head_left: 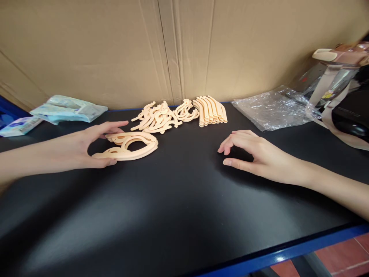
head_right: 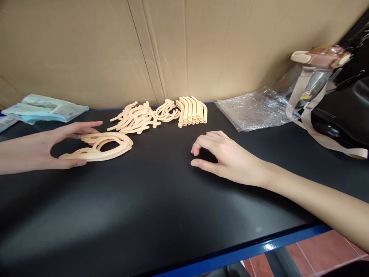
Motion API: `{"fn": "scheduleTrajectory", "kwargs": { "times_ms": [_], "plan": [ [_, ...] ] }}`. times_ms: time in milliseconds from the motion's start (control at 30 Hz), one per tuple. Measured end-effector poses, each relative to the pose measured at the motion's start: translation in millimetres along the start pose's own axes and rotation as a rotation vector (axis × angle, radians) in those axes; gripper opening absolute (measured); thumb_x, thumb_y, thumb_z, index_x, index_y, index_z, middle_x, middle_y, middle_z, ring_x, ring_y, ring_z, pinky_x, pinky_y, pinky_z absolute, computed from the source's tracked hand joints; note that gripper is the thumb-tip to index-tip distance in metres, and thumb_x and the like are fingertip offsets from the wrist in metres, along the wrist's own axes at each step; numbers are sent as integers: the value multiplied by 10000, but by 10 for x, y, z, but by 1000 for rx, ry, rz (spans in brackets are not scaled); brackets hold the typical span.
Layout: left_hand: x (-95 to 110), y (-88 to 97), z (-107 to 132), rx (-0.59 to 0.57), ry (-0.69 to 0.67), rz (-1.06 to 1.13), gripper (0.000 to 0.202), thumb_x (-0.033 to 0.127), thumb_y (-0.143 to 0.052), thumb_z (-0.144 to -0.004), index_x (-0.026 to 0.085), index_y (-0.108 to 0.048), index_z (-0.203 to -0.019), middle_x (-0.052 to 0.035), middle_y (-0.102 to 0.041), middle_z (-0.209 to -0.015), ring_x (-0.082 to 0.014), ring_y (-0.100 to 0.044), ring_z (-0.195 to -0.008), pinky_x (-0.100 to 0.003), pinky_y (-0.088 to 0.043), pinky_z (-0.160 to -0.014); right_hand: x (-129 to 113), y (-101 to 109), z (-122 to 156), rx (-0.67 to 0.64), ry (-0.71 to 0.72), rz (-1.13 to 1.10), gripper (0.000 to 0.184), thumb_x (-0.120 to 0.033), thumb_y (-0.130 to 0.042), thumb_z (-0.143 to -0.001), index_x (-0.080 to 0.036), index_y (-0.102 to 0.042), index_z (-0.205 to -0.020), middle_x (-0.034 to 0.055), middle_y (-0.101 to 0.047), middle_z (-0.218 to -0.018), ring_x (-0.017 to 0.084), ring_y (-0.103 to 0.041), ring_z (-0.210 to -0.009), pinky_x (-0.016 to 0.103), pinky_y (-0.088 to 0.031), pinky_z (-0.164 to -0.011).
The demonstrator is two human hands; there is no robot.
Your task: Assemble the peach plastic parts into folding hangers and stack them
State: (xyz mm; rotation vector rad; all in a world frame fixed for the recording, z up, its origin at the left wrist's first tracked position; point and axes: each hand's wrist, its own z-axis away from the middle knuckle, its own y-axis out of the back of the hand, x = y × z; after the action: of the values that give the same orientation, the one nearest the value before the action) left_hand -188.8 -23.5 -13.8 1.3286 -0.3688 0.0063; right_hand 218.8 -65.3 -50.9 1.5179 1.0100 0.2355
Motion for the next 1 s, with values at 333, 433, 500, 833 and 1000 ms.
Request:
{"fn": "scheduleTrajectory", "kwargs": {
  "times_ms": [333, 433, 500, 833, 1000],
  "plan": [
    [4, 6, -17, 9, -46, -47, 922, 628, -603, -717, 287, -251, -1498, -49, -469, -1475, -292, -505, -1284, -405, -414, -1045, 16, -7, -1, -7, 11, 14, 166, -393, -525, -964, -231, -546, -991, 40, -665, -1026, 213, -604, -973, 398, -364, -968],
    [-17, 61, -3, 29, -49, -29, 981, 645, -649, -683, 301, -229, -1499, -49, -474, -1468, -302, -470, -1310, -448, -380, -1075, 11, -6, -2, -7, 12, 14, 167, -390, -525, -965, -226, -541, -990, 34, -660, -1020, 203, -600, -968, 387, -359, -966],
    [7, 114, 16, 94, -56, -5, 977, 665, -659, -662, 325, -253, -1483, -33, -509, -1426, -298, -473, -1295, -466, -369, -1081, 5, -3, -2, -10, 9, 14, 168, -391, -526, -965, -226, -542, -992, 32, -659, -1021, 204, -596, -978, 385, -359, -964],
    [751, -317, 116, 449, -416, -150, 346, 472, -435, -933, 256, -603, -1144, -44, -622, -1211, -252, -529, -1171, -402, -421, -1002, -2, -43, -59, 28, 45, 102, 149, -342, -516, -967, -205, -556, -1010, 36, -651, -971, 203, -592, -933, 374, -353, -971],
    [1214, -762, 178, 358, -826, -190, 261, 273, -459, -959, 193, -612, -1154, -78, -651, -1155, -222, -580, -1097, -357, -471, -931, -15, -94, -280, 48, 176, 324, 133, -266, -544, -952, -160, -622, -971, 36, -656, -903, 196, -579, -855, 368, -352, -965]
  ]
}}
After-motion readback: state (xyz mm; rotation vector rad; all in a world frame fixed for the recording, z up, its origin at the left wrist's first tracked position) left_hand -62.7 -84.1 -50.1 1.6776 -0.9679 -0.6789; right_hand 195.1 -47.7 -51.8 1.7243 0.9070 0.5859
